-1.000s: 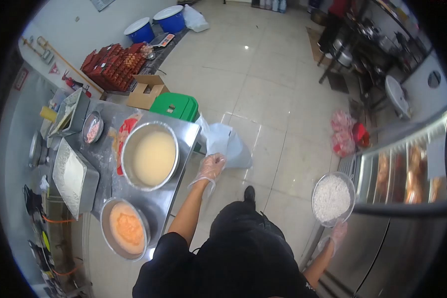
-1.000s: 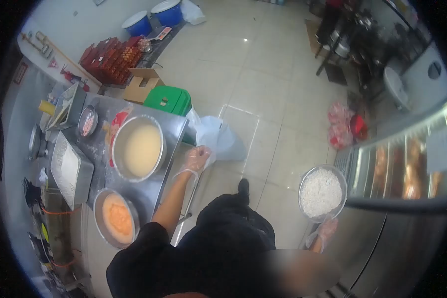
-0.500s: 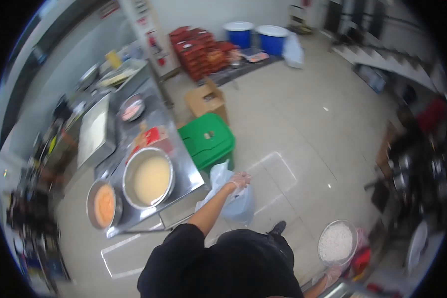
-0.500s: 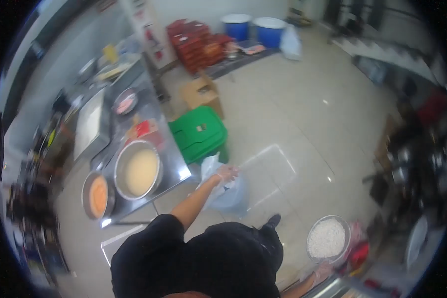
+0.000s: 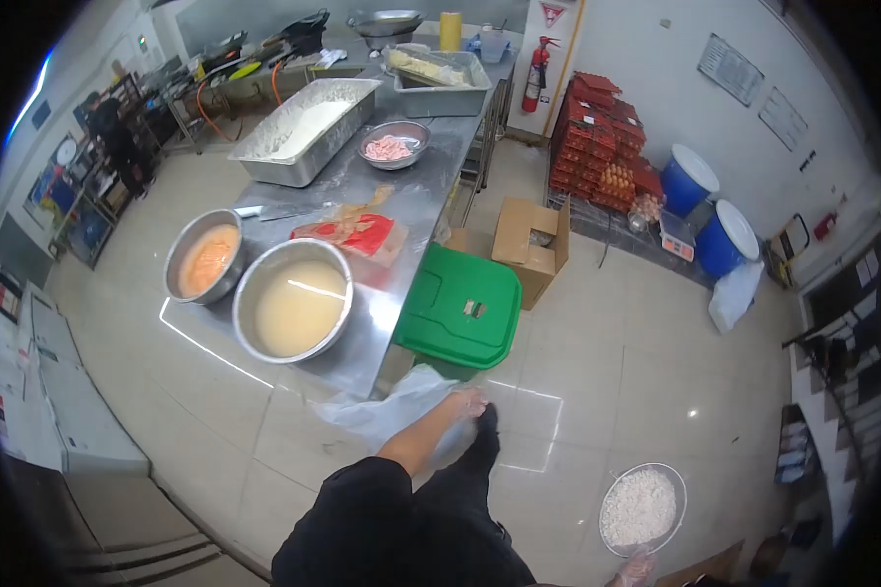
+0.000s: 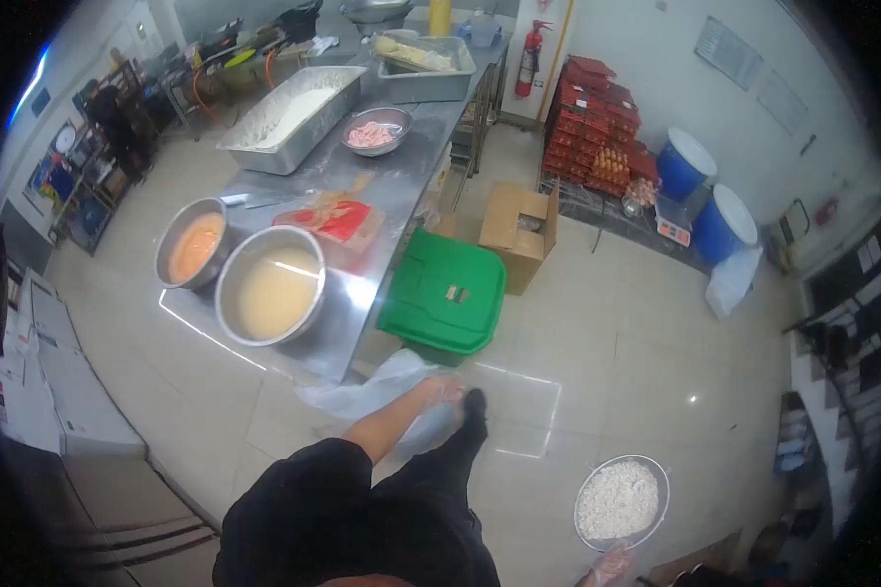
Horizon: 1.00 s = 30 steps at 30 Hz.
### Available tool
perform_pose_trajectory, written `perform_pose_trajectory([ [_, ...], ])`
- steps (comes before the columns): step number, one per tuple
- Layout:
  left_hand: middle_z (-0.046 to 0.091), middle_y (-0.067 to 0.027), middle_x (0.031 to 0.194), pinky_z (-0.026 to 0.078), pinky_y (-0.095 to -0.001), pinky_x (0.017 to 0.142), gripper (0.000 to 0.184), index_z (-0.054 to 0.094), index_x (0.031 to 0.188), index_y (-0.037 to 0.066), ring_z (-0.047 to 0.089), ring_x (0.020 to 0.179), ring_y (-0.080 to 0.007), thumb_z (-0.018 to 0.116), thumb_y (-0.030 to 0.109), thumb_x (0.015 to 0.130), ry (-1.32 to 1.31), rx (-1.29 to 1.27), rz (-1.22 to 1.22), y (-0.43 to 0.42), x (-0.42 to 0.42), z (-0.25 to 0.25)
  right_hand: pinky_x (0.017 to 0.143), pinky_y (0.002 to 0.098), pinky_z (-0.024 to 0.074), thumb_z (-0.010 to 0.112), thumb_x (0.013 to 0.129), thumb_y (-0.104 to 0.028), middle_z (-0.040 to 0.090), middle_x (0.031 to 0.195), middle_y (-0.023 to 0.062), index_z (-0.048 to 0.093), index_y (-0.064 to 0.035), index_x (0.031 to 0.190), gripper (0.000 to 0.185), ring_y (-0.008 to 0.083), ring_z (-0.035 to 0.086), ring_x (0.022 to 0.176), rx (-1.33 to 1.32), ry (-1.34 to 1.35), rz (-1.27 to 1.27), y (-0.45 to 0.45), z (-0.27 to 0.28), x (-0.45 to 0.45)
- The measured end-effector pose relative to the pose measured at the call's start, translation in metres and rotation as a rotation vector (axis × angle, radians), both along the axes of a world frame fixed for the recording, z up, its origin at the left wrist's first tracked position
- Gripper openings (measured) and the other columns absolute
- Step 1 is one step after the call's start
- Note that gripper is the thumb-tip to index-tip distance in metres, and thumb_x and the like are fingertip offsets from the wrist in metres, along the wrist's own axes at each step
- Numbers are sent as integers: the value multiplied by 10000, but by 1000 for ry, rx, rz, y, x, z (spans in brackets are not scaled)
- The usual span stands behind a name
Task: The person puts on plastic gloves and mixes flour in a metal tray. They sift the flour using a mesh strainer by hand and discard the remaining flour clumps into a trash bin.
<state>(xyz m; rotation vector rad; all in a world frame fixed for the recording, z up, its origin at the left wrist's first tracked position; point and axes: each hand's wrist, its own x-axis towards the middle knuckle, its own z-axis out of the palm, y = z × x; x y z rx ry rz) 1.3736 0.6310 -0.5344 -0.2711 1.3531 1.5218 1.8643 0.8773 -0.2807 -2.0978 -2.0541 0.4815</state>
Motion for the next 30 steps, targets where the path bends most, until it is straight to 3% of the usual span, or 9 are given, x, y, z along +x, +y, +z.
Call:
perform_pose_trajectory([
  [5,550,-165,1228,465,-493,911,386,490,1231,39,538,1123,-320,451,297,946,-430,140,511,59,-35,-77,953,427,426,438,955,-371,523,1252,234,485,36,1259,510,367,513,1142,-21,-46,143,107,-7,-120],
  [9,541,-94,1198,477,-445,882,465,413,1299,54,511,1120,-282,544,174,869,-368,239,1005,106,-66,-132,957,431,424,426,964,-370,512,1265,236,477,42,1264,513,368,503,1154,-33,-106,267,175,0,-194],
  [12,551,-48,1153,484,-389,867,449,443,1272,79,551,1048,-234,549,142,840,-564,-140,1083,108,-88,-92,962,426,417,439,951,-401,507,1275,251,450,52,1292,567,387,491,1174,40,-310,418,213,1,-251],
  [15,571,-37,1064,499,-302,713,358,496,1182,105,583,893,-192,545,156,831,-528,-91,1188,109,-88,-75,993,441,391,508,929,-358,520,1254,254,495,34,1272,521,401,474,1188,4,-292,523,255,-14,-309],
  [17,581,-29,999,444,-255,596,277,520,1117,114,556,764,-167,552,196,854,-444,199,1211,103,-72,-60,945,450,421,499,928,-334,553,1201,248,496,40,1265,503,406,502,1141,65,-373,734,277,-30,-326],
  [20,562,5,853,367,-236,478,192,542,1011,135,504,635,-116,563,281,888,-284,392,1337,102,-94,31,851,446,475,470,930,-265,613,1081,242,509,38,1240,435,426,575,1009,130,-289,1024,291,-51,-408],
  [23,558,49,771,402,-221,495,249,558,979,146,517,620,-69,570,384,908,-92,146,1287,66,-107,119,793,462,476,467,891,-174,618,1011,270,508,33,1185,362,411,599,962,-95,12,1207,270,-46,-497],
  [27,537,38,778,436,-226,566,315,555,1002,131,511,669,-74,589,424,894,210,-12,1315,7,-132,144,745,514,482,501,822,-173,626,890,291,474,41,1196,432,461,610,852,-230,-157,1363,252,-101,-588],
  [30,514,5,832,457,-251,609,409,532,1084,116,513,713,-112,600,464,881,98,-135,1437,7,-159,177,782,518,469,493,805,-181,613,915,313,454,29,1210,459,464,600,882,-372,-325,1556,199,-89,-667],
])
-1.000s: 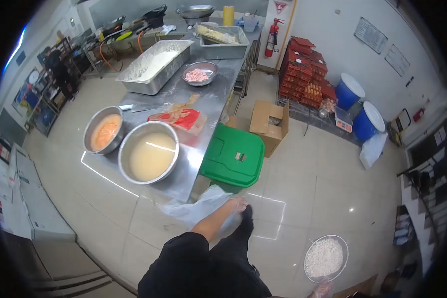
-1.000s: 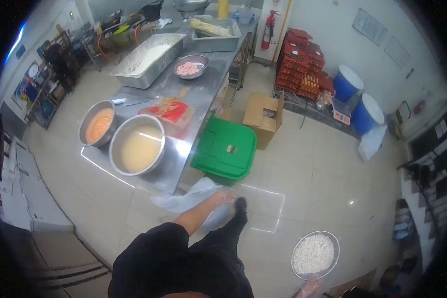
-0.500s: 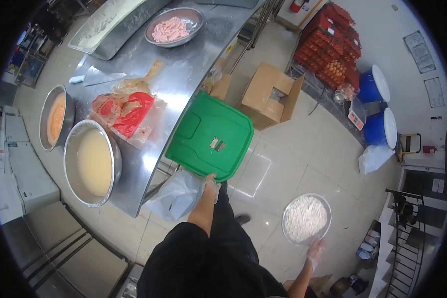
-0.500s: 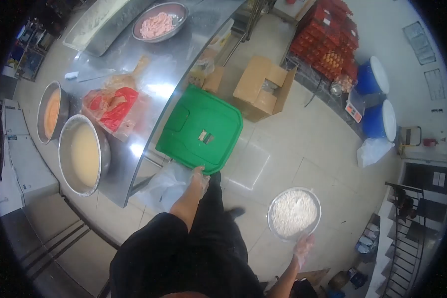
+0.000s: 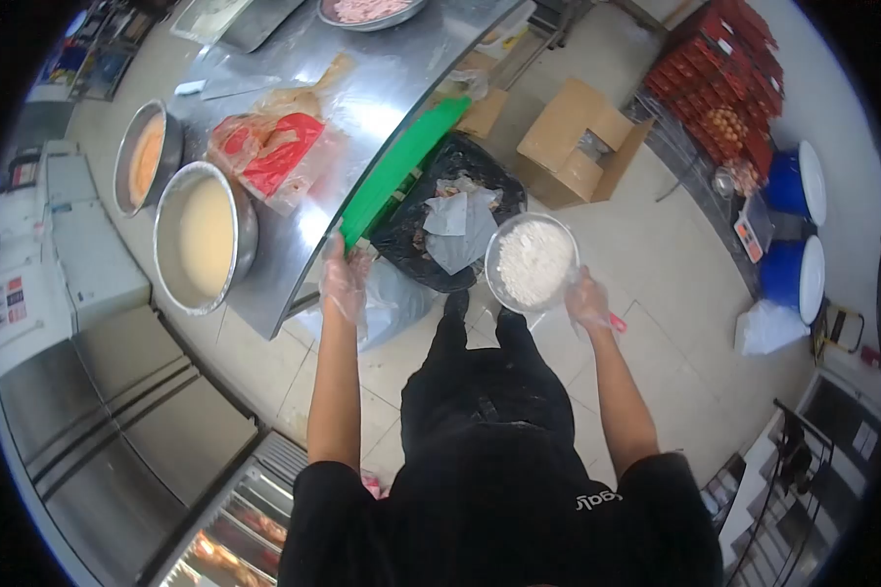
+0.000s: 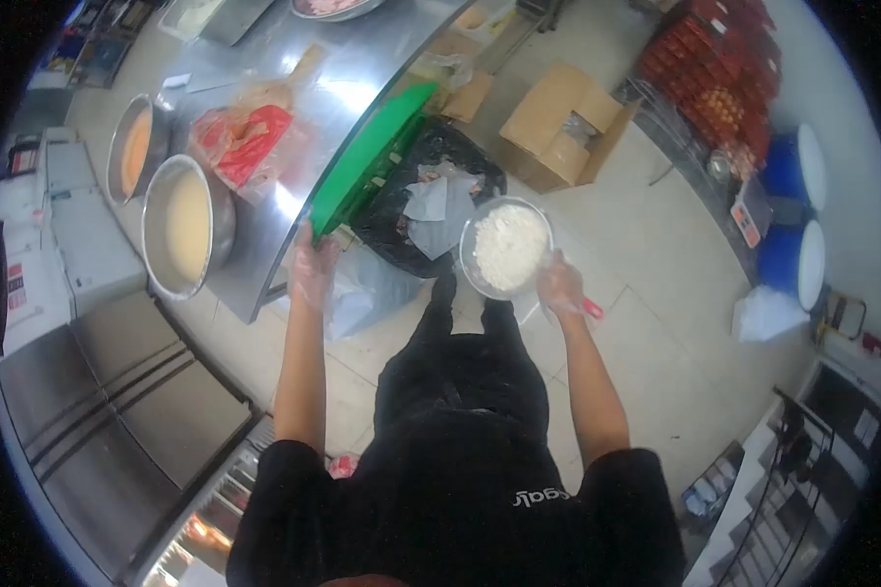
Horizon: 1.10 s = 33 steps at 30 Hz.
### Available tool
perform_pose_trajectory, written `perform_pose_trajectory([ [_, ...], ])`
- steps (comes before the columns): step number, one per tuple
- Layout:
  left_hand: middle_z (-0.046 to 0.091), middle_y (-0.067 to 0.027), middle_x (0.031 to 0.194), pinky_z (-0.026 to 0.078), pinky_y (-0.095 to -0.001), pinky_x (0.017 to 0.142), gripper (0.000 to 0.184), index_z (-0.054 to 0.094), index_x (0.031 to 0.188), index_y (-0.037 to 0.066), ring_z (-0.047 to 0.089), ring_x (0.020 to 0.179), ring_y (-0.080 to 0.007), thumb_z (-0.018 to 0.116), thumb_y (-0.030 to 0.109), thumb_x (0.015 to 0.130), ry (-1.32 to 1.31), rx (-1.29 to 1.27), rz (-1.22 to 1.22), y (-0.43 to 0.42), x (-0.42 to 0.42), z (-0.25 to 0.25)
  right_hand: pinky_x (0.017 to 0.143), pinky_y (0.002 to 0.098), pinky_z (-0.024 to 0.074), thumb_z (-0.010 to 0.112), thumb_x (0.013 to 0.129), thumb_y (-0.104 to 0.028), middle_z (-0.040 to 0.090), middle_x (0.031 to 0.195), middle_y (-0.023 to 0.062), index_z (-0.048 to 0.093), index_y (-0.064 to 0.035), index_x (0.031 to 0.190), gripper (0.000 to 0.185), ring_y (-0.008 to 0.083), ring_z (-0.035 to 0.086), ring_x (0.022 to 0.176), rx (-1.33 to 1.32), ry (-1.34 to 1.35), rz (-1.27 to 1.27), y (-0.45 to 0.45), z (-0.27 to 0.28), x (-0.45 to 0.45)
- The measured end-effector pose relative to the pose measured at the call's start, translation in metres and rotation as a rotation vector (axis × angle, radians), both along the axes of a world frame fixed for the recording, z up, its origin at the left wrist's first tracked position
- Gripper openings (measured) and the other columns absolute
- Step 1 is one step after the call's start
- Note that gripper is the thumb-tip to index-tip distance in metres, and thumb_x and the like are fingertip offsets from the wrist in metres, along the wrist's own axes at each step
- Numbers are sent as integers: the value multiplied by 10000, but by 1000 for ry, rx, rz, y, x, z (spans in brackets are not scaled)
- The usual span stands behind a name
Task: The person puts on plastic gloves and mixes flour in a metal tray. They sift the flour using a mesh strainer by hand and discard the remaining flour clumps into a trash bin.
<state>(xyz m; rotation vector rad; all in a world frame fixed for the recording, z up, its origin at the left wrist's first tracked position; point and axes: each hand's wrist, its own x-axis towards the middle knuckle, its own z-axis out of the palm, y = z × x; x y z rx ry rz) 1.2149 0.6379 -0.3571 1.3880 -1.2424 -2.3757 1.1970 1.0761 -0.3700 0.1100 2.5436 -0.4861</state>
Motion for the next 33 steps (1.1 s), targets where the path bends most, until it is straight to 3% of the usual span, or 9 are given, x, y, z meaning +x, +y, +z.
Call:
perform_pose_trajectory([
  [3,478,-10,847,468,-289,665,477,501,1144,119,510,755,-141,602,496,869,-124,-94,-1,4,-6,-2,865,490,454,478,819,-172,607,998,308,434,27,1247,474,447,582,987,-106,-130,226,-45,5,-63],
  [7,519,-125,1199,461,-391,880,734,346,1376,105,550,1021,-259,501,613,868,-168,-246,-37,17,-9,4,945,465,419,470,840,-144,580,1122,288,459,3,1243,429,427,546,1086,-144,-123,451,-61,-112,-134],
  [8,414,-175,1363,423,-434,961,830,216,1448,103,501,1157,-311,449,649,869,-127,-260,-112,19,-6,7,941,471,414,481,845,-138,560,1155,293,488,-8,1215,391,434,543,1082,-107,-142,469,-66,-138,-149],
  [10,416,-181,1358,417,-445,971,846,190,1451,94,494,1168,-319,448,650,868,-101,-259,-133,17,-4,4,964,445,421,443,862,-113,547,1211,265,467,25,1248,411,393,539,1130,148,-272,523,-112,-112,-169],
  [14,400,-212,1369,415,-482,976,944,99,1463,58,470,1207,-358,510,639,842,-124,-304,-129,18,-2,-2,910,403,479,510,833,-73,577,1195,235,497,27,1215,394,352,582,1098,146,-74,721,-130,-143,-186],
  [19,401,-205,1374,449,-467,942,991,90,1467,51,477,1201,-362,526,660,819,-176,-312,-159,8,-7,-4,885,444,494,470,883,-101,588,1187,218,514,-34,1235,362,349,587,1093,241,-85,801,-177,-63,-188],
  [22,406,-186,1377,447,-443,945,972,108,1468,58,491,1179,-350,504,672,827,-131,-256,-140,3,-8,-11,959,448,450,304,971,-267,526,1296,141,490,-188,1317,400,357,522,1175,227,-298,717,-167,-119,-190],
  [25,433,-162,1360,437,-416,957,922,164,1462,69,522,1136,-338,506,655,838,-126,-280,-98,8,-19,-6,943,437,455,297,976,-359,557,1247,144,528,-198,1288,420,347,548,1136,285,-183,931,-151,-110,-169],
  [33,505,-97,1261,433,-400,931,736,369,1367,100,554,1074,-241,536,597,851,-110,-198,107,12,-24,-30,930,399,454,325,931,-221,635,1099,144,625,-166,1141,370,292,599,1037,-9,22,778,-69,-144,-185],
])
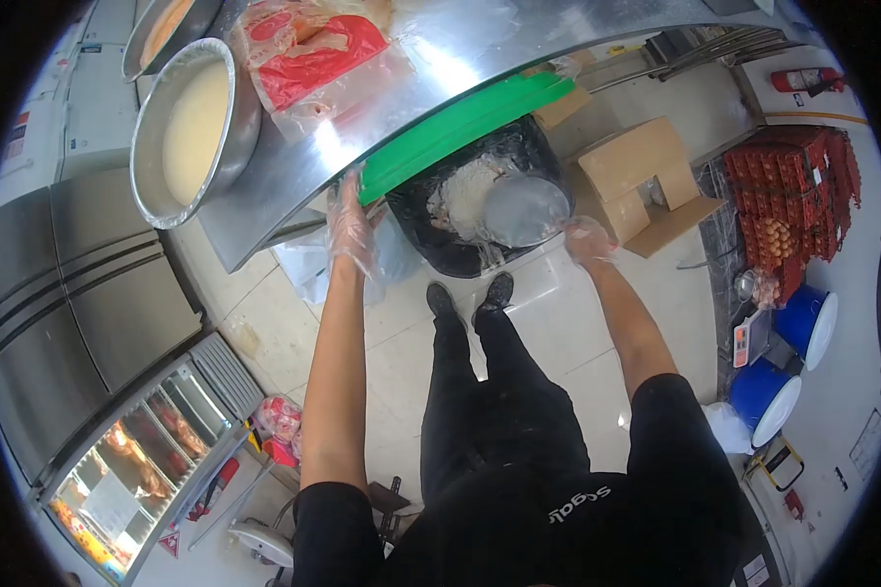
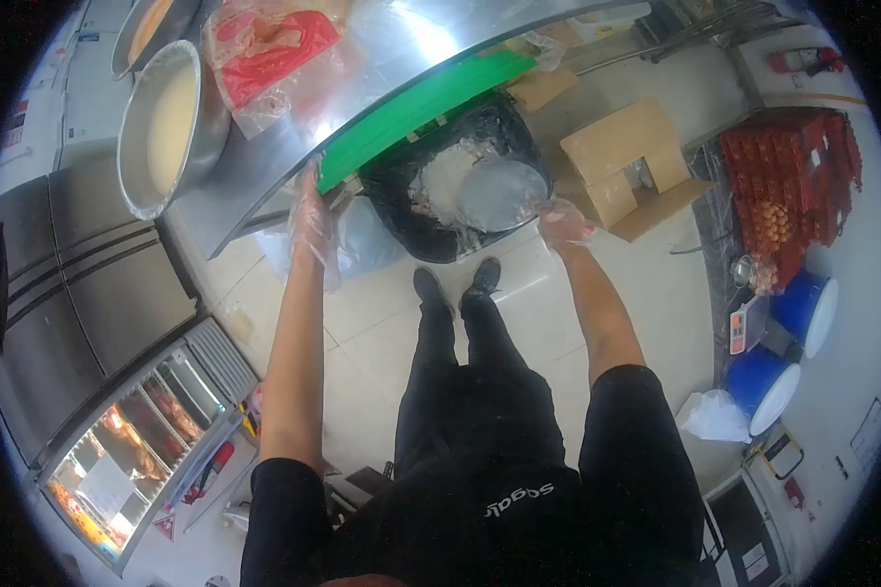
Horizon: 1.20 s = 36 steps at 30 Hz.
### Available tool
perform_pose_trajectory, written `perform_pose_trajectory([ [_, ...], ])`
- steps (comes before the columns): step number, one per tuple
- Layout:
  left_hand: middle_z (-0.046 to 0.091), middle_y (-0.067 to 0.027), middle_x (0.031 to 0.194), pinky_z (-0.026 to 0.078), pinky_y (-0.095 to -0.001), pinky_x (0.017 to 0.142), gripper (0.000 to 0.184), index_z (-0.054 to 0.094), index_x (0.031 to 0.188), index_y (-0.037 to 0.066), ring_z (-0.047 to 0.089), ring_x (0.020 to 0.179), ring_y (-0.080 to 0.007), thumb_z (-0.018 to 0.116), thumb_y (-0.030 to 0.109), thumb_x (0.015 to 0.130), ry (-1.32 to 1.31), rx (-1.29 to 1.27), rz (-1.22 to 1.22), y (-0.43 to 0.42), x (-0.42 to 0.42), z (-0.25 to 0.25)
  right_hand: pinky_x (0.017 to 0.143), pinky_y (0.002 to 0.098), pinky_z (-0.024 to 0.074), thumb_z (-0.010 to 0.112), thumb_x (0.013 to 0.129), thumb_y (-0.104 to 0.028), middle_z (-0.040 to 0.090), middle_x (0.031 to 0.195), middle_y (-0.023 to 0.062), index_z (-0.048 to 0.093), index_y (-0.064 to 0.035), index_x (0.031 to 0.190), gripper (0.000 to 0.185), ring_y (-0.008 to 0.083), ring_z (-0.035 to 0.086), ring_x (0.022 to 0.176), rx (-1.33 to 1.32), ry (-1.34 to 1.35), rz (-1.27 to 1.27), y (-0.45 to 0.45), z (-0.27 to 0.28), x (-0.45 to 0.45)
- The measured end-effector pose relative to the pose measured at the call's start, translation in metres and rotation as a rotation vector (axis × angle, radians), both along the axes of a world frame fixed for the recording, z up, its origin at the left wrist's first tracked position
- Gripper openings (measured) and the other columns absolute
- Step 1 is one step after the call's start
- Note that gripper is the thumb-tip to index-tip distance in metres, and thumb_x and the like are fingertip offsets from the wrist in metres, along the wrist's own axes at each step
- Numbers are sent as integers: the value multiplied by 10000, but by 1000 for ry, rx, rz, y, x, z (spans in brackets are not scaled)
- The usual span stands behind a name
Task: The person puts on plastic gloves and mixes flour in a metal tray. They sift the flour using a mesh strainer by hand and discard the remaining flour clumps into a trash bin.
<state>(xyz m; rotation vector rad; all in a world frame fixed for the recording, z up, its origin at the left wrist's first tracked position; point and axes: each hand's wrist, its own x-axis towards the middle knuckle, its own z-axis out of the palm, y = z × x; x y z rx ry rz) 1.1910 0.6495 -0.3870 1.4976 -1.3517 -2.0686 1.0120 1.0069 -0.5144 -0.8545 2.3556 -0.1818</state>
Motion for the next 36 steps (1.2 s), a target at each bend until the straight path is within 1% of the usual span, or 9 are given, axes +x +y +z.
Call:
perform_pose_trajectory([
  [4,539,-73,1182,442,-372,893,641,434,1306,130,571,1017,-203,536,577,858,21,-17,69,7,-7,0,918,397,457,321,944,-254,638,1087,139,617,-166,1149,371,290,600,1032,-64,20,-19,18,-76,24],
  [7,549,-64,1148,435,-368,884,616,446,1291,144,558,1012,-193,530,576,861,-11,14,111,16,-13,14,911,400,461,311,956,-264,634,1091,143,614,-167,1152,374,291,601,1035,69,103,288,0,-21,32],
  [12,551,-52,1132,434,-375,879,587,448,1291,143,550,1001,-199,502,561,882,-4,-9,86,14,-14,7,895,409,471,350,929,-182,612,1133,155,533,-215,1281,398,313,596,1026,120,-108,-28,20,-9,-2],
  [17,531,-51,1150,427,-381,898,609,434,1316,138,517,1014,-206,487,569,889,49,-18,136,25,-21,11,944,443,428,303,967,-314,570,1187,207,547,-220,1275,404,362,562,1068,-50,-107,258,-5,20,37],
  [20,508,-65,1181,422,-394,911,663,415,1341,132,497,1037,-217,491,596,874,13,-20,75,22,-16,10,933,454,433,320,958,-296,581,1134,213,478,-238,1337,415,379,572,1026,61,-155,-157,37,-2,14],
  [26,447,-134,1286,392,-444,978,877,318,1407,73,447,1166,-297,523,680,807,92,90,2,17,-7,-15,865,430,480,413,926,-216,619,1045,216,572,-223,1255,366,371,603,972,-18,-101,7,-6,85,70],
  [29,368,-214,1370,355,-482,1027,987,228,1436,28,361,1283,-365,564,685,780,192,196,-24,4,6,-29,863,440,481,429,919,-206,615,1094,219,535,-210,1286,382,371,588,1031,-217,-79,-35,23,64,86],
  [31,341,-230,1396,356,-476,1027,979,205,1447,44,365,1281,-367,582,659,785,249,182,-40,12,25,-7,905,446,458,402,929,-232,594,1155,213,508,-202,1307,394,375,560,1086,-99,-2,-369,77,-6,88],
  [36,335,-162,1445,406,-447,989,883,165,1476,107,455,1228,-339,605,532,839,288,177,-372,-1,146,42,1018,421,370,307,960,-312,533,1261,212,515,-117,1290,435,378,481,1194,-62,169,-684,86,55,159],
])
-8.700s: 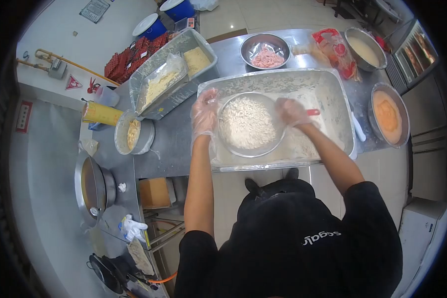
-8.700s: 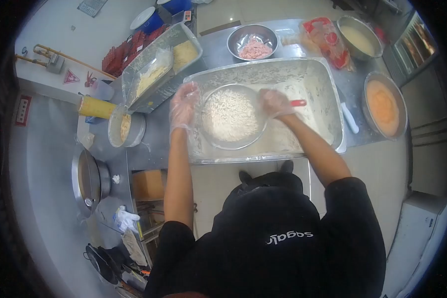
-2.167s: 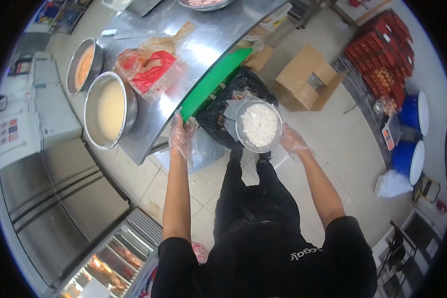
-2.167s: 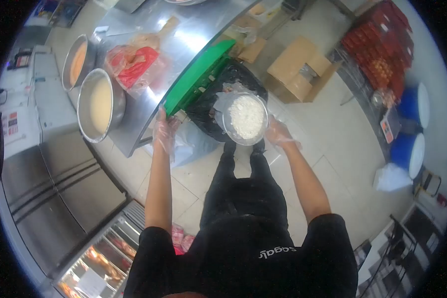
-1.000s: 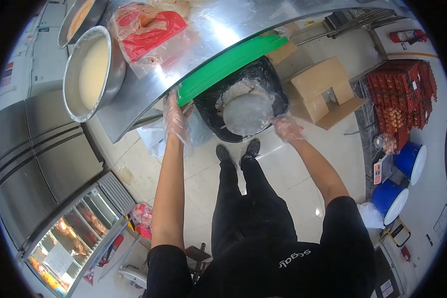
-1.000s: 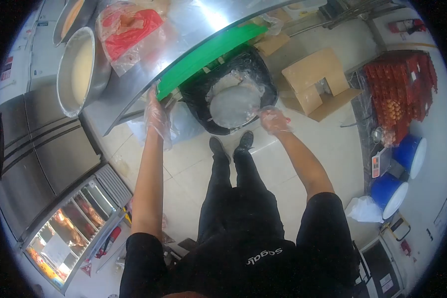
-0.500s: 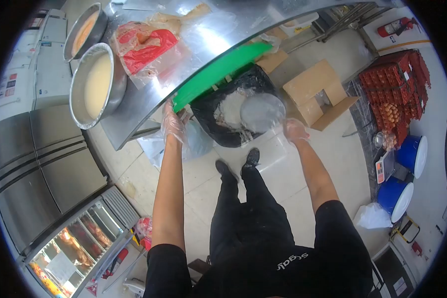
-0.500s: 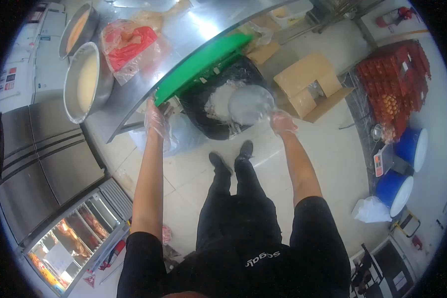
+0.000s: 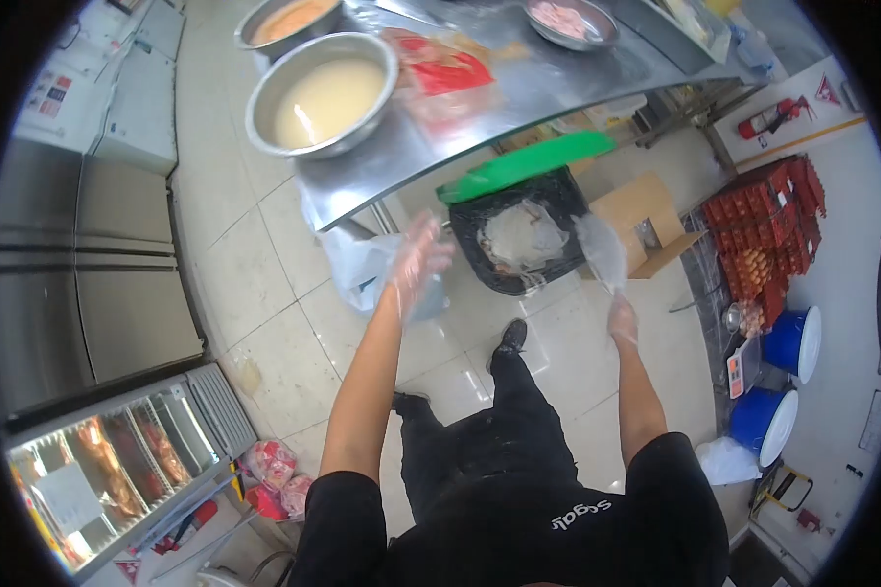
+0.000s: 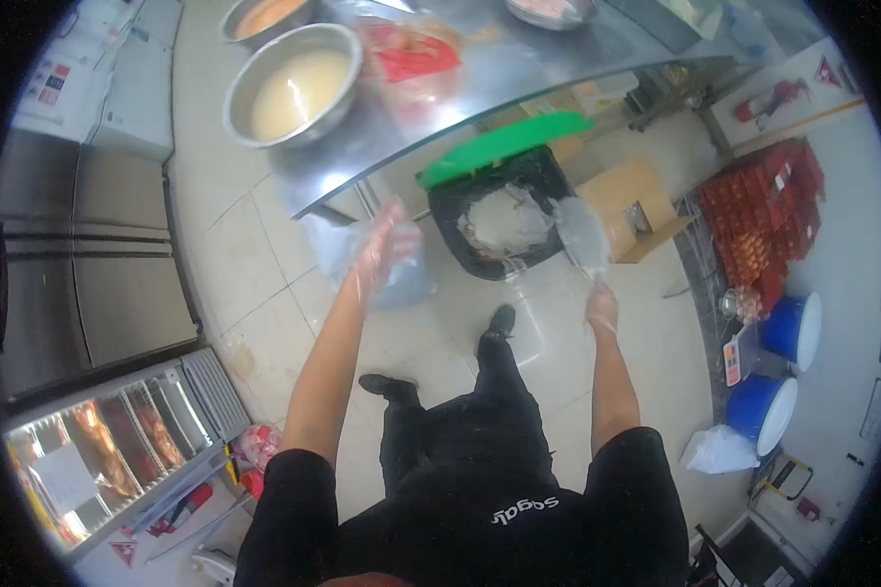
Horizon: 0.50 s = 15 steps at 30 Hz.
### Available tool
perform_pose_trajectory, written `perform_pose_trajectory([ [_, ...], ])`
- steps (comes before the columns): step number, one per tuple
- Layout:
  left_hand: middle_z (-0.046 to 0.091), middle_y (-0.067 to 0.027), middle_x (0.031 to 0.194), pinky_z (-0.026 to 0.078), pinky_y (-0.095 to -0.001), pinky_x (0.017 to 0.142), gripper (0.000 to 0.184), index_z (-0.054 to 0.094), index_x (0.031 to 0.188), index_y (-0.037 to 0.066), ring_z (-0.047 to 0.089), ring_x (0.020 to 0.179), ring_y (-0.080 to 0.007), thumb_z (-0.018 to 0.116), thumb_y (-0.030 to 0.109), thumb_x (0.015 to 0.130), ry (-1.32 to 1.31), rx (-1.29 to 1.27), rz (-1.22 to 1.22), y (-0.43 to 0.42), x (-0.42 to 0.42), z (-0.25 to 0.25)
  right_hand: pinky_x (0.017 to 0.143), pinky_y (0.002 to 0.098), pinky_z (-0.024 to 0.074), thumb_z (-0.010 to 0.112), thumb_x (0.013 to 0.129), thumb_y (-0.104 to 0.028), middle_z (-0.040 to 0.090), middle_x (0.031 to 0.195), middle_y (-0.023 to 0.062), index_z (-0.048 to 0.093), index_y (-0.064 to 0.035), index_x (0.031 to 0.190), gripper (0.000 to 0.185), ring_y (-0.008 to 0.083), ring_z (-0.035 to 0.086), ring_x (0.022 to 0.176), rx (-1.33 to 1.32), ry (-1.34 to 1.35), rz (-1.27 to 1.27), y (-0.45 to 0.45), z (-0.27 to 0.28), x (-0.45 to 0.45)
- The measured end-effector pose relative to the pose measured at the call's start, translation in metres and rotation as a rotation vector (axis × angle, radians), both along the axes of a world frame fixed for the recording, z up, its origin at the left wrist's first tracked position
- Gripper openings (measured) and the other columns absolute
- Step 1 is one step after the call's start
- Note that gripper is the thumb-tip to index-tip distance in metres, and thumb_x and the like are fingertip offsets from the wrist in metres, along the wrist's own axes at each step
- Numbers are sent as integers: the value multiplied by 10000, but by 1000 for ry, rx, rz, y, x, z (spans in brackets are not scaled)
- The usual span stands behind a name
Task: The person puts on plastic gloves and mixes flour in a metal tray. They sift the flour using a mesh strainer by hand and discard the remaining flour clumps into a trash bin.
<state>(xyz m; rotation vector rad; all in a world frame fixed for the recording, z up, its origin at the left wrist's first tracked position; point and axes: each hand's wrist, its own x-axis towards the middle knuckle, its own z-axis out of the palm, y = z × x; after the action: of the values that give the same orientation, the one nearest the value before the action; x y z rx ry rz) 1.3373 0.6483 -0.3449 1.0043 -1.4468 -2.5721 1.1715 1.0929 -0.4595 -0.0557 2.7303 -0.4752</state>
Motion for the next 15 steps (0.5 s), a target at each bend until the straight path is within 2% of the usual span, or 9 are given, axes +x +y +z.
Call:
perform_pose_trajectory([
  [3,410,-122,1401,429,-429,965,769,286,1436,87,504,1182,-295,607,482,860,-1,52,-95,-6,138,-37,1018,405,376,341,962,-256,502,1305,208,527,-14,1248,418,360,472,1212,17,109,-217,41,-22,76],
  [4,440,-118,1378,433,-414,964,733,311,1424,82,505,1185,-269,607,456,868,-93,-54,-154,-7,194,-53,998,408,393,377,957,-250,516,1283,216,538,4,1222,401,358,489,1194,261,94,129,114,-114,86],
  [6,487,-110,1330,428,-414,967,552,426,1359,91,511,1178,-251,511,420,923,-248,-71,-108,-3,330,-116,947,432,413,397,943,-296,542,1216,201,551,-9,1172,397,345,511,1119,168,-28,-106,110,-90,166],
  [7,468,-134,1353,369,-404,1026,519,454,1333,68,472,1218,-293,426,417,950,-303,-386,-324,-11,427,-223,921,444,423,407,937,-319,554,1183,193,558,-16,1147,398,339,522,1082,98,-101,-222,110,-83,205],
  [8,417,-155,1402,287,-378,1085,524,438,1347,56,392,1288,-314,355,404,964,-522,-740,-744,-12,487,-154,895,456,433,417,930,-342,567,1150,185,565,-23,1122,400,332,534,1045,2,-174,-335,110,-82,239],
  [9,433,-169,1390,272,-381,1096,503,449,1347,65,373,1306,-308,304,374,978,-674,-620,-283,17,607,-253,870,469,443,427,923,-365,580,1116,177,571,-29,1097,404,326,545,1008,-110,-241,-445,108,-83,263],
  [11,439,-166,1373,280,-380,1081,493,453,1336,66,380,1288,-304,311,372,976,-923,-368,-103,-10,689,-208,819,493,463,447,910,-410,605,1049,162,585,-43,1046,416,313,567,934,-655,-284,-530,148,-157,315],
  [12,442,-164,1365,285,-380,1073,488,455,1331,67,384,1278,-301,314,371,975,-975,-261,41,-26,719,-190,788,478,456,454,908,-403,591,1008,151,581,-50,1025,393,304,558,896,-347,-399,-681,89,-98,321],
  [15,451,-159,1340,297,-378,1051,474,461,1315,70,395,1250,-295,324,368,973,-949,-155,334,-77,764,-163,694,434,435,473,903,-381,548,886,117,570,-71,959,330,278,531,781,-390,-485,-710,-37,-25,342],
])
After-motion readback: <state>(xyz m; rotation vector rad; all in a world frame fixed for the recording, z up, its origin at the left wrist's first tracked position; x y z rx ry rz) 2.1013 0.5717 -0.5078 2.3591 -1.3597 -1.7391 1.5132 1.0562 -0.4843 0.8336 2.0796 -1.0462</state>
